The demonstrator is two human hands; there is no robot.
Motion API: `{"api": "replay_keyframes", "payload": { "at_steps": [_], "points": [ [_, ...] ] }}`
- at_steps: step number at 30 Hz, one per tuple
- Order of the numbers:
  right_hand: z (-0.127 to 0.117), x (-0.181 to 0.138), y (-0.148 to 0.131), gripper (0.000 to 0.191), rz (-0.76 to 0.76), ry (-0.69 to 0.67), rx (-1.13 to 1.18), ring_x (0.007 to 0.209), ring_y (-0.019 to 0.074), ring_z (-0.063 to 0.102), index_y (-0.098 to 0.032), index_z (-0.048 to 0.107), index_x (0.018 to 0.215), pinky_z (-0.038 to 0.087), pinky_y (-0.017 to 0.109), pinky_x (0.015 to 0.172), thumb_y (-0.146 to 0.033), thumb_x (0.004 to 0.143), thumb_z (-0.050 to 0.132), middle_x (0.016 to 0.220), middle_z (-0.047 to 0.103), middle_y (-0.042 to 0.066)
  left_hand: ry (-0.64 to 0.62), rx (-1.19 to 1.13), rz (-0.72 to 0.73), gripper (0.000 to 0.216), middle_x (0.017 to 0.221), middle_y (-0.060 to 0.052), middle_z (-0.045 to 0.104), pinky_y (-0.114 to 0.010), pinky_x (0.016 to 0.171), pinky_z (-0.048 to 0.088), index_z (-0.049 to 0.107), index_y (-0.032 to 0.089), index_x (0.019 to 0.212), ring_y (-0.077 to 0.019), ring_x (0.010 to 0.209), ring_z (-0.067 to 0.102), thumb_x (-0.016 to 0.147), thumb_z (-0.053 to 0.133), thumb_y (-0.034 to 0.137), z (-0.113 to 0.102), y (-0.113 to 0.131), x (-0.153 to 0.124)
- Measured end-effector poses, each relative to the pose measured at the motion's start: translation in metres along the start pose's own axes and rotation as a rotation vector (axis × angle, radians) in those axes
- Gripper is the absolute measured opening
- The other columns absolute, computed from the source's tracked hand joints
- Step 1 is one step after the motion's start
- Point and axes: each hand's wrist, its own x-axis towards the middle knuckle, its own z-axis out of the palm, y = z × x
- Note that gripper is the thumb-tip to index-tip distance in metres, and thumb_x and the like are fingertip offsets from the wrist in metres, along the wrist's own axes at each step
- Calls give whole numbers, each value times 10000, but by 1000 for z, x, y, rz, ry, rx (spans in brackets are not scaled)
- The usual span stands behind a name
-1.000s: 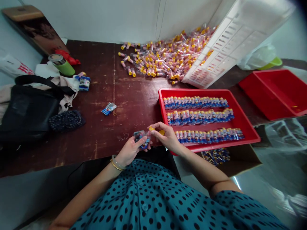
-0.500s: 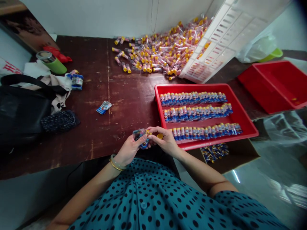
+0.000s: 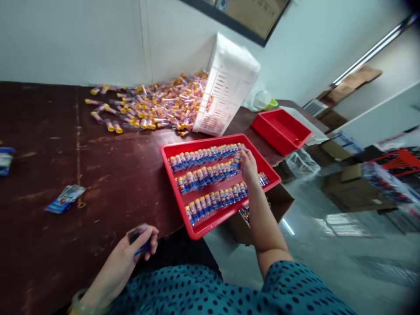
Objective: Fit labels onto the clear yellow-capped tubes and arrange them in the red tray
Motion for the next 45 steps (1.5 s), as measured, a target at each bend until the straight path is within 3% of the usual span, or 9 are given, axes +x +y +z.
{"api": "replay_keyframes", "payload": {
  "at_steps": [5, 8, 13, 16, 21, 26, 30, 38, 45],
  "points": [
    [-53, 64, 26, 197, 129, -20, -285, 607, 120, 474, -133, 605, 869, 398, 259, 615, -259, 744, 692, 649, 560, -11, 2, -10, -57, 360, 798, -36, 690, -270, 608, 523, 738, 212, 922, -193, 719, 604, 672, 799, 464, -3, -7, 1],
    [-53, 70, 30, 182, 159, -53, -315, 648, 131, 491, -130, 609, 748, 406, 269, 659, -160, 653, 762, 630, 573, 3, -8, -13, -46, 323, 700, -35, 663, -262, 541, 503, 730, 193, 805, -195, 664, 603, 683, 781, 488, 0, -10, 1],
    [-35, 59, 13, 207, 177, -140, -207, 708, 137, 552, -146, 607, 973, 450, 264, 652, -294, 829, 597, 832, 628, 41, -19, 17, -1, 353, 792, -63, 718, -245, 506, 500, 734, 182, 946, -198, 693, 654, 695, 801, 421, 5, -6, 4],
    [0, 26, -6, 251, 190, -466, -24, 734, 130, 587, -183, 604, 1028, 482, 254, 648, -342, 834, 604, 909, 636, 38, -27, -166, 22, 403, 1022, -102, 736, -332, 741, 584, 708, 190, 1069, -241, 938, 682, 744, 771, 419, 8, -2, 10],
    [90, -80, -40, 294, 133, -1129, 213, 617, 99, 509, -166, 632, 964, 422, 221, 564, -449, 884, 612, 732, 561, -7, 68, -220, 102, 307, 732, -39, 700, -205, 495, 510, 693, 140, 812, -169, 692, 673, 671, 834, 373, 14, -6, 25],
    [149, -150, -48, 220, -151, -1049, 63, 713, 105, 510, -159, 632, 857, 407, 229, 653, -370, 842, 692, 787, 560, -8, 285, -415, 331, 377, 700, 36, 664, -249, 574, 553, 614, 165, 727, -136, 650, 645, 529, 909, 290, 16, -10, 26],
    [161, -152, -47, 188, -258, -1019, -14, 726, 113, 508, -154, 622, 763, 406, 244, 683, -291, 890, 607, 785, 547, 0, 174, -384, 293, 304, 800, 17, 682, -263, 615, 550, 653, 174, 783, -155, 745, 658, 596, 876, 261, 2, -9, 17],
    [152, -131, -49, 211, 188, -1148, 366, 827, 122, 592, -192, 636, 992, 477, 244, 756, -164, 782, 626, 899, 623, 2, 75, -40, 230, 233, 584, 19, 601, -223, 532, 402, 667, 142, 633, -95, 542, 509, 689, 810, 319, -26, -21, 15],
    [152, -122, -54, 269, 365, -915, 664, 1026, 192, 671, -208, 635, 959, 542, 304, 868, -310, 757, 780, 987, 661, 20, 33, 37, 235, 251, 510, 55, 519, -224, 527, 327, 606, 148, 560, -76, 501, 429, 640, 827, 237, -29, -10, 5]
  ]
}}
